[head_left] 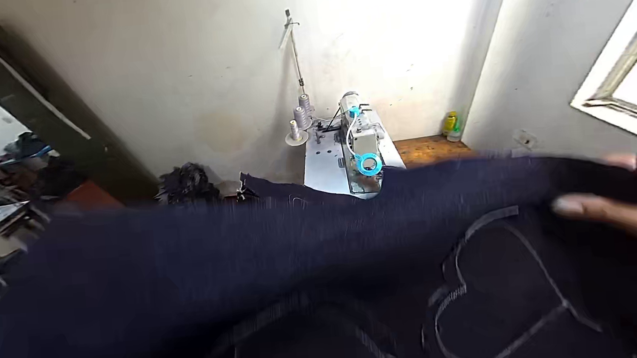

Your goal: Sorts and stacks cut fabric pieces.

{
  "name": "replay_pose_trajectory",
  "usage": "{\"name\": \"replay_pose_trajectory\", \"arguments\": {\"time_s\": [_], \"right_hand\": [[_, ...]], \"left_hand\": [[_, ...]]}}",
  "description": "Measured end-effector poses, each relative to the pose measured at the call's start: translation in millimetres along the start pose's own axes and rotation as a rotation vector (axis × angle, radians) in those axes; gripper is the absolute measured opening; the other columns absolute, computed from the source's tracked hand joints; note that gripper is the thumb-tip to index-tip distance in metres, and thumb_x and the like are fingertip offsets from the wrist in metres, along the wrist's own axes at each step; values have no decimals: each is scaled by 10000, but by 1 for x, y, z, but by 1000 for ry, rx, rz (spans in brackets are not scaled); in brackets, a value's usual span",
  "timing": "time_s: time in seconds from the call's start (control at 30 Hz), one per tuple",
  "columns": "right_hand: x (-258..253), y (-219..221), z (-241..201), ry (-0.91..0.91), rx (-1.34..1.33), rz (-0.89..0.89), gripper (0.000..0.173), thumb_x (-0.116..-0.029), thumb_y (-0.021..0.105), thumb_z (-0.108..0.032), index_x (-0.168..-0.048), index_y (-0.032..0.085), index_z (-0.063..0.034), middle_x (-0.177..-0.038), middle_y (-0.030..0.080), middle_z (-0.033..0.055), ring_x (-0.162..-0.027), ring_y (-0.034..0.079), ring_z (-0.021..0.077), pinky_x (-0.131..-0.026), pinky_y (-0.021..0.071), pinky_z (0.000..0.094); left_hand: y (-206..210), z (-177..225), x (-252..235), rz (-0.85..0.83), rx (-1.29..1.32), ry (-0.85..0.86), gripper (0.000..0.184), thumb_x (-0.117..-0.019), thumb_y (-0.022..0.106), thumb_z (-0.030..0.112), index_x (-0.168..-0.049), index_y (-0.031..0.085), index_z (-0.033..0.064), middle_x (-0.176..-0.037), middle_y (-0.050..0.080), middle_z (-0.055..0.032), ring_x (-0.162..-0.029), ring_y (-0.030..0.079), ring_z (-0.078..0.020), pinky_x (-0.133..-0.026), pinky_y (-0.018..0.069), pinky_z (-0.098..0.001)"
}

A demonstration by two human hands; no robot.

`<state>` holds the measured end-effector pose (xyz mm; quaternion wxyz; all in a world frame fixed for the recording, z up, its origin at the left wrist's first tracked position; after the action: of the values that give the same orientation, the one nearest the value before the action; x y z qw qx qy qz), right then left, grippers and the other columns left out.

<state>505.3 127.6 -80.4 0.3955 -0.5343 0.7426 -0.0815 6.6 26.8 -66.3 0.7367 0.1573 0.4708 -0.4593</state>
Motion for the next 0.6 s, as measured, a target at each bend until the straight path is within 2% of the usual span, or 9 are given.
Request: {"name": "replay_pose_trajectory", "arguments": {"time_s": [0.07,0.13,0.2,0.27,0.33,0.4,0.5,0.57,0.6], "right_hand": [[-47,5,1,-78,126,12,297,-790,841,-220,-898,667,-6,-734,652,72,-655,625,161,-624,521,452],[-100,28,12,-176,203,36,371,-790,817,-327,-870,649,-5,-692,620,111,-626,606,247,-576,466,545],[-147,72,53,-163,194,-31,326,-831,848,-255,-865,659,8,-703,635,164,-660,633,338,-612,478,619],[-176,137,121,-74,204,-176,317,-851,855,-284,-899,712,-5,-771,682,194,-758,677,387,-709,508,673],[-170,217,194,111,277,-363,473,-816,873,-415,-1017,733,-10,-885,706,241,-879,684,448,-799,509,716],[-141,287,227,249,352,-445,725,-775,864,-537,-1260,661,-37,-1033,705,281,-982,674,504,-817,504,739],[-90,371,148,117,59,-423,784,-840,776,-590,-1413,592,-86,-1166,720,182,-1030,704,379,-875,553,641],[-61,410,61,-85,-156,-397,750,-872,669,-682,-1424,613,-177,-1361,667,75,-1141,690,259,-919,579,548],[-50,422,28,-160,-169,-370,730,-884,593,-742,-1412,632,-239,-1440,621,71,-1172,686,260,-866,599,534]], "left_hand": [[35,-22,-57,-5,-30,53,276,-1052,559,200,-1301,557,81,-1227,660,169,-1172,590,67,-1040,500,-209],[81,-68,-92,-56,-40,-52,403,-1033,565,230,-1372,496,24,-1228,642,63,-1133,606,26,-1000,528,-232],[129,-127,-99,-149,-118,-267,578,-1019,588,222,-1495,369,-22,-1348,597,-145,-1203,619,-150,-1037,528,-381],[174,-195,-83,-236,-206,-473,694,-1015,631,240,-1562,275,4,-1383,568,-266,-1231,617,-346,-1044,503,-546],[199,-250,-43,-269,-311,-596,770,-993,675,266,-1596,242,57,-1221,654,-285,-1093,670,-417,-965,525,-608],[203,-276,-14,-230,-423,-617,780,-956,721,272,-1578,311,42,-965,681,-240,-850,668,-388,-824,540,-587],[193,-275,1,-131,-544,-574,737,-904,770,288,-1510,445,22,-820,623,-135,-685,582,-262,-685,517,-476],[192,-274,1,-70,-543,-549,736,-880,781,302,-1485,477,14,-839,581,-82,-677,515,-182,-639,465,-386],[189,-274,3,-40,-518,-537,722,-892,766,292,-1485,471,3,-896,576,-90,-698,503,-166,-631,452,-357]]}}
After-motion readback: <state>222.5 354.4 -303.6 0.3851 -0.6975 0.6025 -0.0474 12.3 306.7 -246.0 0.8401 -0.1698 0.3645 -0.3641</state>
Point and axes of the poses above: each hand's wrist, its own x-axis away from the middle knuckle, its own y-axis out of the palm, z = x × y, the point moved 10 cm from there along -x, towards the middle knuckle
